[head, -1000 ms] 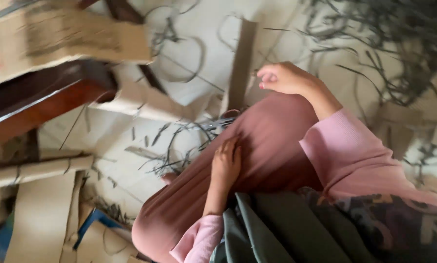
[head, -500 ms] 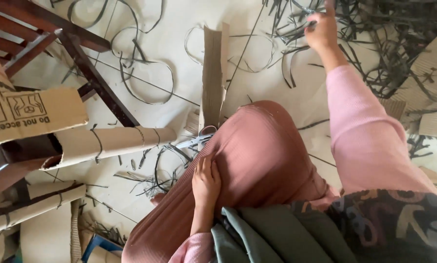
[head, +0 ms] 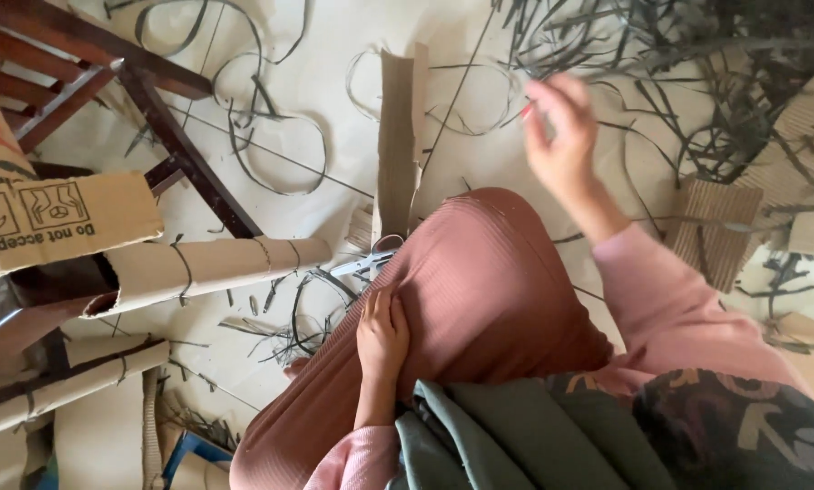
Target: The person sits on the floor and uses scissors to cut black cords wrapped around cardboard tubes. They repeatedly pick up cords, cut them into short pieces, and place the cut pieces on the floor. The person also moves a cardboard tube to access more cords.
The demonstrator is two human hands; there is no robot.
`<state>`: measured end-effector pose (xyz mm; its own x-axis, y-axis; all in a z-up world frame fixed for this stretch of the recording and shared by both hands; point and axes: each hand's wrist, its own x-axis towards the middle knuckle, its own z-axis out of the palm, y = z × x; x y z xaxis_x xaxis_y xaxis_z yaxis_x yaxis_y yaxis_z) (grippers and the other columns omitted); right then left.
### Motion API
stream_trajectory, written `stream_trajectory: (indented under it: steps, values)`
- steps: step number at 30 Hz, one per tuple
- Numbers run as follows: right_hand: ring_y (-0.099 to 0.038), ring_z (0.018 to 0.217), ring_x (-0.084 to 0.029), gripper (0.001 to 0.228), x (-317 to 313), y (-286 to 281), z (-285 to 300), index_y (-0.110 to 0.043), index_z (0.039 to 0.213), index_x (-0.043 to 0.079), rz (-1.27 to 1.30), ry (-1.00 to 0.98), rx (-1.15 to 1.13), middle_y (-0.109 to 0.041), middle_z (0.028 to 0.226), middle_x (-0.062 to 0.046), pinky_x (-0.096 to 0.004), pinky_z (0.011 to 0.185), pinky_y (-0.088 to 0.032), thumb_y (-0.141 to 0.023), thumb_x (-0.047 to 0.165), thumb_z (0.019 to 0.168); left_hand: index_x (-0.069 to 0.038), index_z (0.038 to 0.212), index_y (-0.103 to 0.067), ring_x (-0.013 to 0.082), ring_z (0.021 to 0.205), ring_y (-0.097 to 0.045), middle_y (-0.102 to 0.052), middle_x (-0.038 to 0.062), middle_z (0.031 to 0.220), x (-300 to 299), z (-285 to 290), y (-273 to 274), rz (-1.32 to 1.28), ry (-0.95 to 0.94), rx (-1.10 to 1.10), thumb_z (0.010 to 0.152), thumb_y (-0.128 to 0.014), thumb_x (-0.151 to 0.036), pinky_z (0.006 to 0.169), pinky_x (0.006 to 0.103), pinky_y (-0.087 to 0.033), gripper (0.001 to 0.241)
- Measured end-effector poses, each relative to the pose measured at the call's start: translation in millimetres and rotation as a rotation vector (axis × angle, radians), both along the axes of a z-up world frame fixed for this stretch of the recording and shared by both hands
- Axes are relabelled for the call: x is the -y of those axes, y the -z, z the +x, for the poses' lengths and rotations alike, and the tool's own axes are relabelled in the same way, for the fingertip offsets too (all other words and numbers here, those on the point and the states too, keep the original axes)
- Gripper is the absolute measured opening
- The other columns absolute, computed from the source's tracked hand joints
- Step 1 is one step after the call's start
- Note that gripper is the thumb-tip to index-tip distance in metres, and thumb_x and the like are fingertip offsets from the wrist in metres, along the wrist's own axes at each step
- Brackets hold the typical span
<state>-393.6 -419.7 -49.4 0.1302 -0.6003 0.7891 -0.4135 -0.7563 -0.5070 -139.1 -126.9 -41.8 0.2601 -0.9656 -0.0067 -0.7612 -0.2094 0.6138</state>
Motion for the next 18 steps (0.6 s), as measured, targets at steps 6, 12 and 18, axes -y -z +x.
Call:
stream_trajectory:
  steps: [6, 12, 18]
  values:
    - [-0.068, 0.106, -0.035, 0.039, -120, -54, 57, -0.073, 0.128, 0.007, 0.082, -0.229, -0.058, -0.067, 0.124, -0.017, -0.044, 0.092, -0.057, -0.074, 0.008, 0.089, -0.009, 0.134, -0.061, 0.0415, 0.118, -0.063, -0.064, 0.017, 0.125, 2, -7, -44, -0.147, -0.025, -0.289, 0.106, -0.043, -0.029, 0.098, 0.0511, -0.051, 0.039]
    - [-0.069, 0.113, -0.035, 0.035, -214, -90, 93, -0.066, 0.128, 0.000, 0.154, -0.615, -0.196, -0.065, 0.132, -0.021, -0.042, 0.090, -0.059, -0.067, 0.011, 0.094, 0.005, 0.146, -0.048, 0.0349, 0.136, -0.051, -0.056, 0.026, 0.144, -19, -9, -42, -0.387, -0.015, -0.955, 0.111, -0.029, -0.041, 0.114, 0.0530, -0.039, 0.061]
    - [-0.072, 0.092, -0.036, 0.021, -238, -77, 86, -0.067, 0.115, 0.002, 0.145, -0.682, -0.296, -0.067, 0.112, -0.018, -0.043, 0.069, -0.061, -0.064, 0.010, 0.096, 0.002, 0.102, -0.060, 0.0227, 0.104, -0.062, -0.065, 0.013, 0.099, -43, -3, 5, -0.494, -0.149, -1.120, 0.109, -0.046, -0.020, 0.102, 0.0400, -0.048, 0.027]
